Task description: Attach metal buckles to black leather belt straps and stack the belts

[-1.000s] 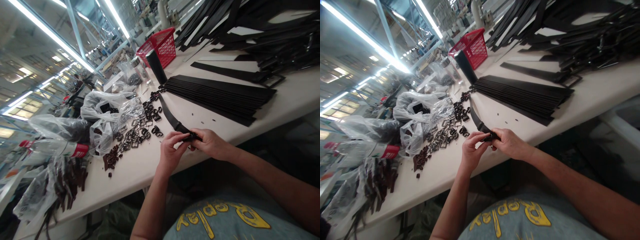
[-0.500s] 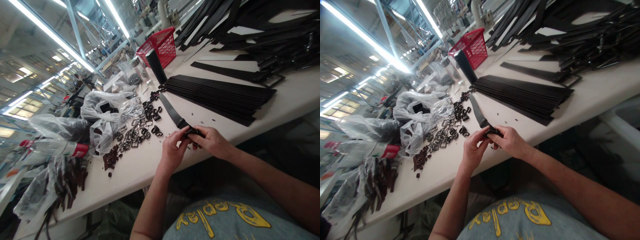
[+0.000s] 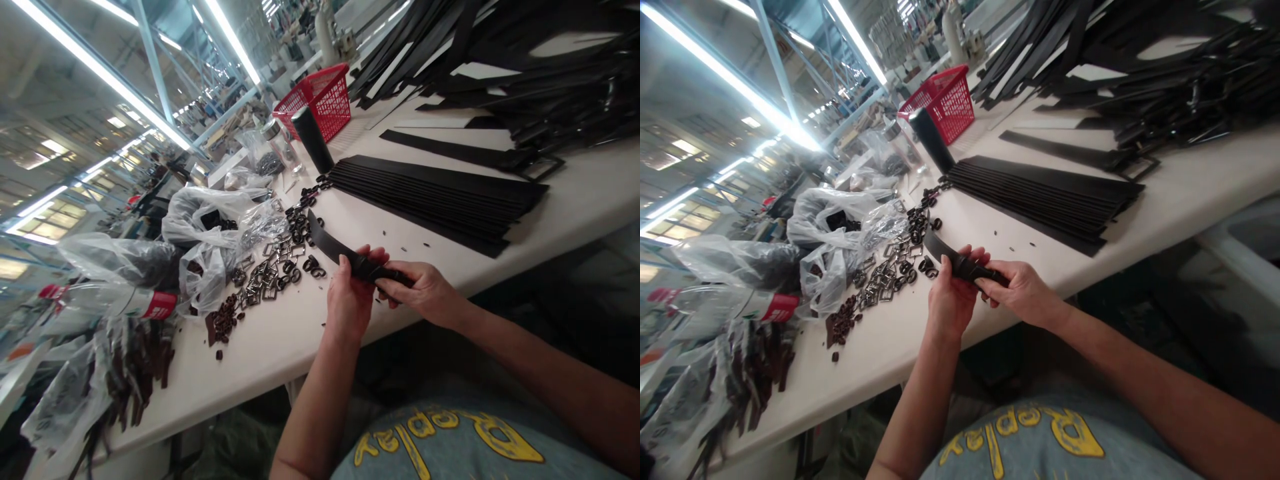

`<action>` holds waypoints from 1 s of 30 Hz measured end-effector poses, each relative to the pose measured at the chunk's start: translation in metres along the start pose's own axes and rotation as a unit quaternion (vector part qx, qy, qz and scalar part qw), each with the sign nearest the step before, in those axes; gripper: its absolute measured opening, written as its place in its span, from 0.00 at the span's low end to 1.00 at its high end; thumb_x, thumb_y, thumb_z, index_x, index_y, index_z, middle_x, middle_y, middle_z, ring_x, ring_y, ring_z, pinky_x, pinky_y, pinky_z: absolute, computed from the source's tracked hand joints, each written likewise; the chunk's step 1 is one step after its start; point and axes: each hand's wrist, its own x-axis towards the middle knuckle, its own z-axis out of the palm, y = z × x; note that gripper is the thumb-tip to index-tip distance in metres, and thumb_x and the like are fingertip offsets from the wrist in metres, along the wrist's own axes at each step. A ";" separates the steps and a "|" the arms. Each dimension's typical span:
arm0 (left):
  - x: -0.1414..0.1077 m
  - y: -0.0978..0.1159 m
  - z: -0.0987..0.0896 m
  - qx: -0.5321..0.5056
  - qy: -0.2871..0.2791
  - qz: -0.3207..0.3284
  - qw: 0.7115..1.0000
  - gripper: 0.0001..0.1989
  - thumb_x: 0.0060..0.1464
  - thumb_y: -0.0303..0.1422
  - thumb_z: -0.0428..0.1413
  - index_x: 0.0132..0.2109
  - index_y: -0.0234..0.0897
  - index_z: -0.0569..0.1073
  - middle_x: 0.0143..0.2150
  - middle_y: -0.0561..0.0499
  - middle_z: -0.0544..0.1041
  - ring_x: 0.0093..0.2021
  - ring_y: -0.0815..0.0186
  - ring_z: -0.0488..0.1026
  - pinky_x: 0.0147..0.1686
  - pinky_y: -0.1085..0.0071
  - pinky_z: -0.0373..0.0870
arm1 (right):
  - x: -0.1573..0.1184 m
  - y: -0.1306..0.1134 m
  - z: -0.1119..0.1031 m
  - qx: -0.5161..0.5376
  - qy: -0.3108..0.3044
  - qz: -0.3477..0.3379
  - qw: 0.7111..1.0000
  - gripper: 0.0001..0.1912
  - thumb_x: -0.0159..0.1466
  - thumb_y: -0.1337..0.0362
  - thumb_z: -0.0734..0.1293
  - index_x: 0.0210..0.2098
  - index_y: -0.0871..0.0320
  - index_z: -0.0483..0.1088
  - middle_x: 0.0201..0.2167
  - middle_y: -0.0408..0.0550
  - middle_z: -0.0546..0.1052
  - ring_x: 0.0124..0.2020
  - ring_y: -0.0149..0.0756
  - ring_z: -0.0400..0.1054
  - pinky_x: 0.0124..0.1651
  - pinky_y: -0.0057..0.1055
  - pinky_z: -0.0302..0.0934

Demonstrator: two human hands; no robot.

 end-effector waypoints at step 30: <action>-0.011 -0.012 -0.008 0.141 -0.054 0.093 0.984 0.24 0.57 0.53 0.54 0.51 0.42 0.74 0.52 0.42 0.80 0.36 0.60 0.75 0.25 0.69 0.65 | 0.000 -0.004 0.002 -0.038 -0.027 -0.012 0.999 0.15 0.64 0.54 0.64 0.37 0.60 0.73 0.22 0.43 0.75 0.20 0.30 0.69 0.24 0.26 0.65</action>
